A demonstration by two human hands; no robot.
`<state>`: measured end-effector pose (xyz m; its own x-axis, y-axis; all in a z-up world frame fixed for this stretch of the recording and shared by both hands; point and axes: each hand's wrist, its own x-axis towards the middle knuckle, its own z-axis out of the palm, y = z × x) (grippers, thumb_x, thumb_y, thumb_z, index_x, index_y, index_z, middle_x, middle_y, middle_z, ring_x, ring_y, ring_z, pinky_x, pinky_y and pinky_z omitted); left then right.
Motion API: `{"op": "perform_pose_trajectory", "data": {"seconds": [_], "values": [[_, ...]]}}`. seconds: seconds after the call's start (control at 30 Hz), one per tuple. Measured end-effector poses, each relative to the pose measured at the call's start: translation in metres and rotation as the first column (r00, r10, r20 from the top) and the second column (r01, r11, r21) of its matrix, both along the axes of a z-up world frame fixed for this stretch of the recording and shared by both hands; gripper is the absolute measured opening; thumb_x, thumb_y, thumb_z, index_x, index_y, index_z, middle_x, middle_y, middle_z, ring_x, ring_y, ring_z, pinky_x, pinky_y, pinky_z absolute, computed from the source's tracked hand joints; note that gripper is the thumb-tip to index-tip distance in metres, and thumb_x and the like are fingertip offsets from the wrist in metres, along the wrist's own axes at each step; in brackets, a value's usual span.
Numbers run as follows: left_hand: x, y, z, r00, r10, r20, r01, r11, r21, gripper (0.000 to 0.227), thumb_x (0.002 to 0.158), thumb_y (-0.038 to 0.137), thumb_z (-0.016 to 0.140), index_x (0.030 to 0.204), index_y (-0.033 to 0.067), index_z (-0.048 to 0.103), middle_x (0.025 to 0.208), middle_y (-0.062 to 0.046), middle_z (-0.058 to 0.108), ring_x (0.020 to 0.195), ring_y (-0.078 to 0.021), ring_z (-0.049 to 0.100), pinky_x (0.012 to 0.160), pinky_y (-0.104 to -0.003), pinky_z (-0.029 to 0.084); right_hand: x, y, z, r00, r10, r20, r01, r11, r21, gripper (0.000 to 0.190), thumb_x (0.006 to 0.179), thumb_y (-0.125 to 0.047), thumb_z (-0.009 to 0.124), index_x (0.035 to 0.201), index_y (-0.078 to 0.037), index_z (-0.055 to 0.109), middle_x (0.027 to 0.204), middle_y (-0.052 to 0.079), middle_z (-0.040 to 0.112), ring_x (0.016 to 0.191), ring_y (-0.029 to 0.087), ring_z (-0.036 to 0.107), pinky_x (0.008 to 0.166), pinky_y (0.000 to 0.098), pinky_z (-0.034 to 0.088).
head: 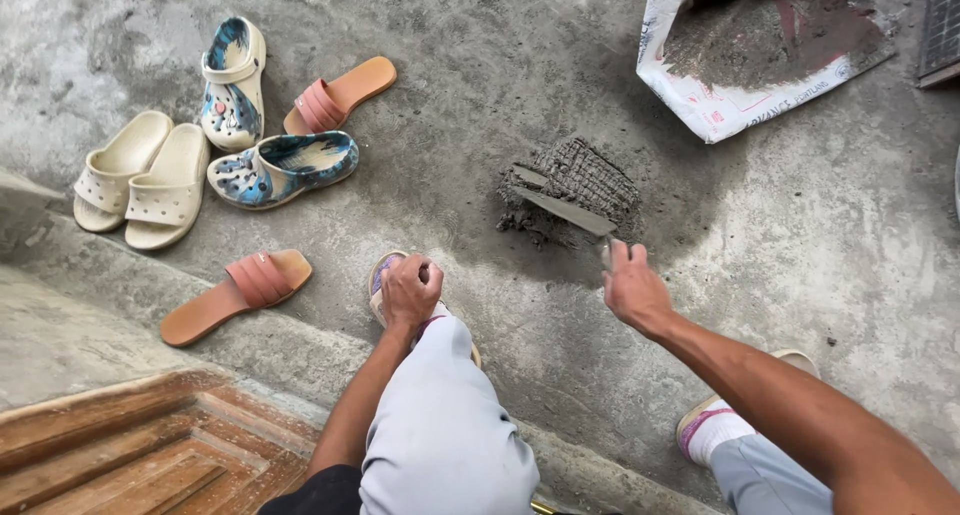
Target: Spreading and gathering a small pile of wet cement on the floor using a hand trowel
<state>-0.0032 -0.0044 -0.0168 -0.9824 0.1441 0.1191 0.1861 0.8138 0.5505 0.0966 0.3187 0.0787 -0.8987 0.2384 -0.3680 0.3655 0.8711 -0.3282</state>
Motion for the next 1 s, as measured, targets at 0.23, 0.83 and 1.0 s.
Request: {"op": "perform_pose_trajectory", "data": {"seconds": [0.23,0.83,1.0], "values": [[0.000,0.000,0.012,1.000,0.001,0.022,-0.001,1.000,0.009,0.015,0.077,0.031,0.054,0.069,0.0197,0.060,0.058,0.002,0.057,0.067,-0.0221,0.058,0.067,-0.036,0.043,0.045,0.036,0.031,0.927,-0.335,0.170,0.367,0.905,-0.217,0.049,0.091,-0.041,0.044,0.118,-0.001,0.040,0.097,0.033,0.056,0.089,0.051,0.059,0.075,0.0610,0.046],[0.007,0.009,0.032,0.999,0.012,-0.040,-0.014,0.999,-0.046,0.016,0.078,0.027,0.054,0.071,0.0147,0.062,0.061,-0.006,0.060,0.069,-0.0298,0.060,0.066,-0.041,0.044,0.032,0.068,-0.036,0.667,-0.594,0.449,0.733,0.418,-0.537,0.057,0.095,-0.050,0.030,0.108,0.002,0.051,0.064,0.010,0.050,0.048,0.019,0.051,0.042,0.0339,0.047],[0.004,0.006,0.022,1.000,-0.011,0.000,0.011,0.990,-0.141,0.012,0.075,0.023,0.059,0.068,0.0141,0.056,0.064,-0.001,0.054,0.055,-0.0158,0.043,0.059,-0.030,0.041,0.036,0.099,-0.071,0.637,-0.533,0.557,0.755,0.285,-0.591,0.058,0.098,-0.048,0.035,0.115,0.004,0.055,0.065,0.014,0.049,0.047,0.022,0.041,0.040,0.0376,0.036]]}}
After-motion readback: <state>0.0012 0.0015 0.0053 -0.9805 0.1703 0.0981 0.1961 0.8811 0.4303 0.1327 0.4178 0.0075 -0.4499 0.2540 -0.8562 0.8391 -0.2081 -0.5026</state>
